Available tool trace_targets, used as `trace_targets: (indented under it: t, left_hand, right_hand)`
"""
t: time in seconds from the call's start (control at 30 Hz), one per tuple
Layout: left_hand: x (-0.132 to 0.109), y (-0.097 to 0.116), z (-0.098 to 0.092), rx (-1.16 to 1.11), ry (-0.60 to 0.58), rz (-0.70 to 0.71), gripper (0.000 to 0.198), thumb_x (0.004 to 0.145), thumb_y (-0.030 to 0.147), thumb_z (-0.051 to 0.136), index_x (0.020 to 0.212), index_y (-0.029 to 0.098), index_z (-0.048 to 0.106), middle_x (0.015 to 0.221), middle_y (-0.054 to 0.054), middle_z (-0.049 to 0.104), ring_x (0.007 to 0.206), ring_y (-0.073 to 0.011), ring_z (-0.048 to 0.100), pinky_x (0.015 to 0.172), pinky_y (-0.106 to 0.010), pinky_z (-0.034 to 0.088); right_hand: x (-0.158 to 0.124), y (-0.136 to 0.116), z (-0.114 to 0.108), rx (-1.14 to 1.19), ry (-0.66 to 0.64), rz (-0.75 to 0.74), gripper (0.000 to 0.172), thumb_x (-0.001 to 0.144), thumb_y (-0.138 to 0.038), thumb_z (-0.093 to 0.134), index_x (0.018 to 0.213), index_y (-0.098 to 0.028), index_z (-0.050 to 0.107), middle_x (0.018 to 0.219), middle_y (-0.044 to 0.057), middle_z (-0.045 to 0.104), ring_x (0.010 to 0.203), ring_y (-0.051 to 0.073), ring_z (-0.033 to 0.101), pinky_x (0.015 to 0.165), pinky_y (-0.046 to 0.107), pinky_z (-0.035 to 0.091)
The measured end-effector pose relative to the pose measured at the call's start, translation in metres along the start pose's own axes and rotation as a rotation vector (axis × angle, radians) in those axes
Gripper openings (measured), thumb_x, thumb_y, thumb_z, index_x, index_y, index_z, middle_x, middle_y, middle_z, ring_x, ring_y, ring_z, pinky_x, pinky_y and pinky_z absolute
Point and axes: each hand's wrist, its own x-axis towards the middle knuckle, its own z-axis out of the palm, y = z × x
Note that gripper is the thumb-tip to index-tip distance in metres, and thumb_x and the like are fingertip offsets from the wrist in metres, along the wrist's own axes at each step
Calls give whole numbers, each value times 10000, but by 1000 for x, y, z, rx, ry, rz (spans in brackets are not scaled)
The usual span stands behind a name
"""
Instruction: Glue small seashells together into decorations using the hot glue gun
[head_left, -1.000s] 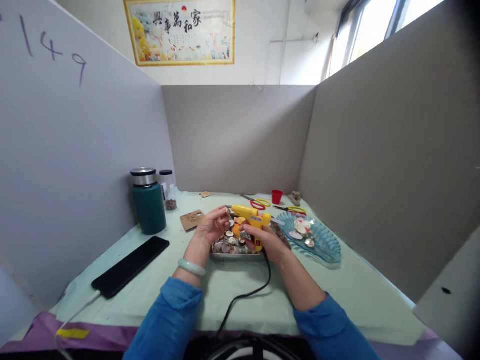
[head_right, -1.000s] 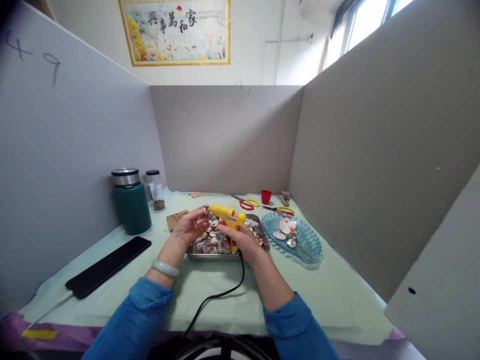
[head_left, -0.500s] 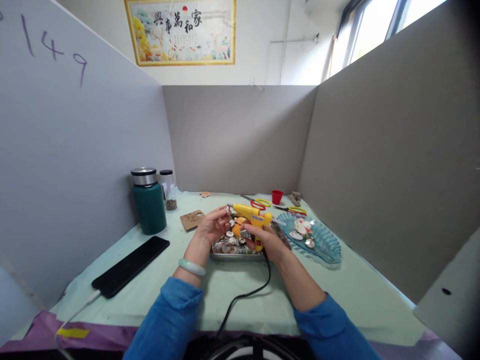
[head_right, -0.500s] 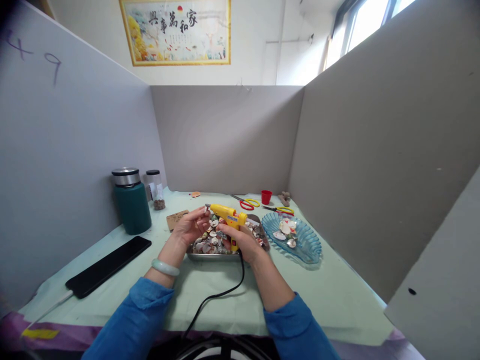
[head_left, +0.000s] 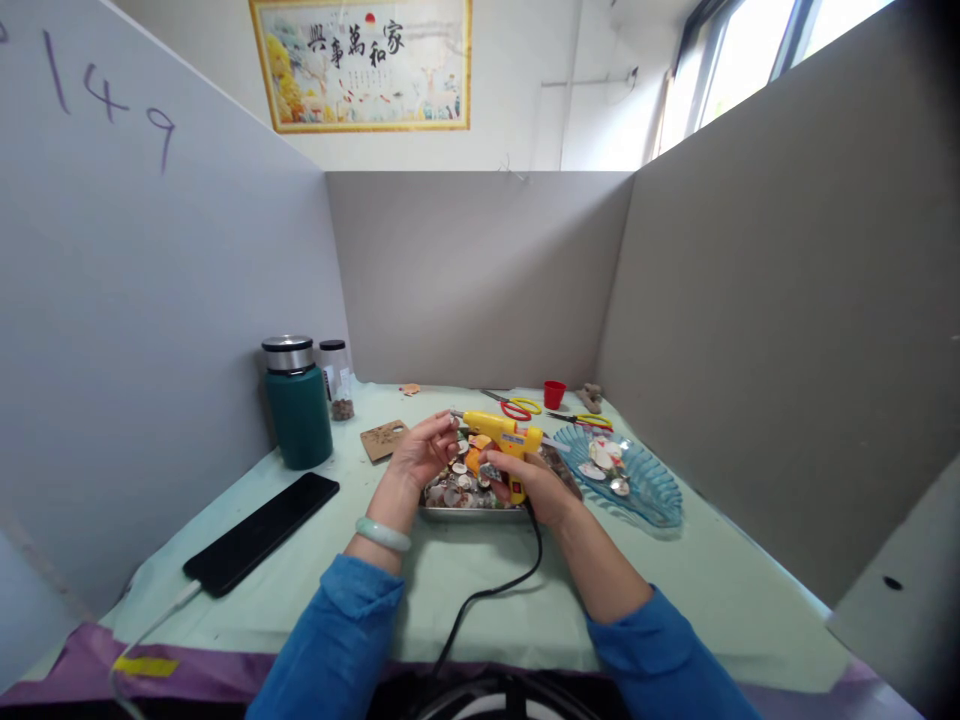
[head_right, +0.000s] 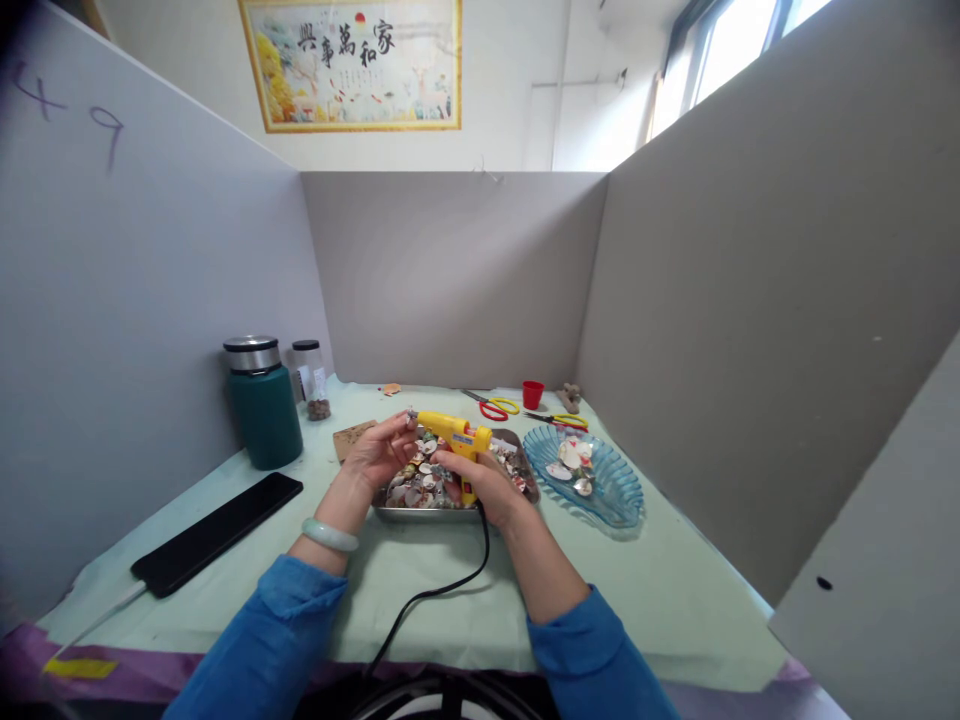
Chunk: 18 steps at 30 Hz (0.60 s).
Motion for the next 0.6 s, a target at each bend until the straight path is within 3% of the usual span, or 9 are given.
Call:
trace_targets:
  t: [0.6]
  left_hand:
    - [0,0,-2,5,9,21,166,673,73,708,809,112,622,631,28,563,433,-19,412,446,-159,397]
  right_hand:
    - [-1,0,0,-7,-6,2,259,744,-408,692,876,-194,631,583,-36,535,406,79,416,412,238,290]
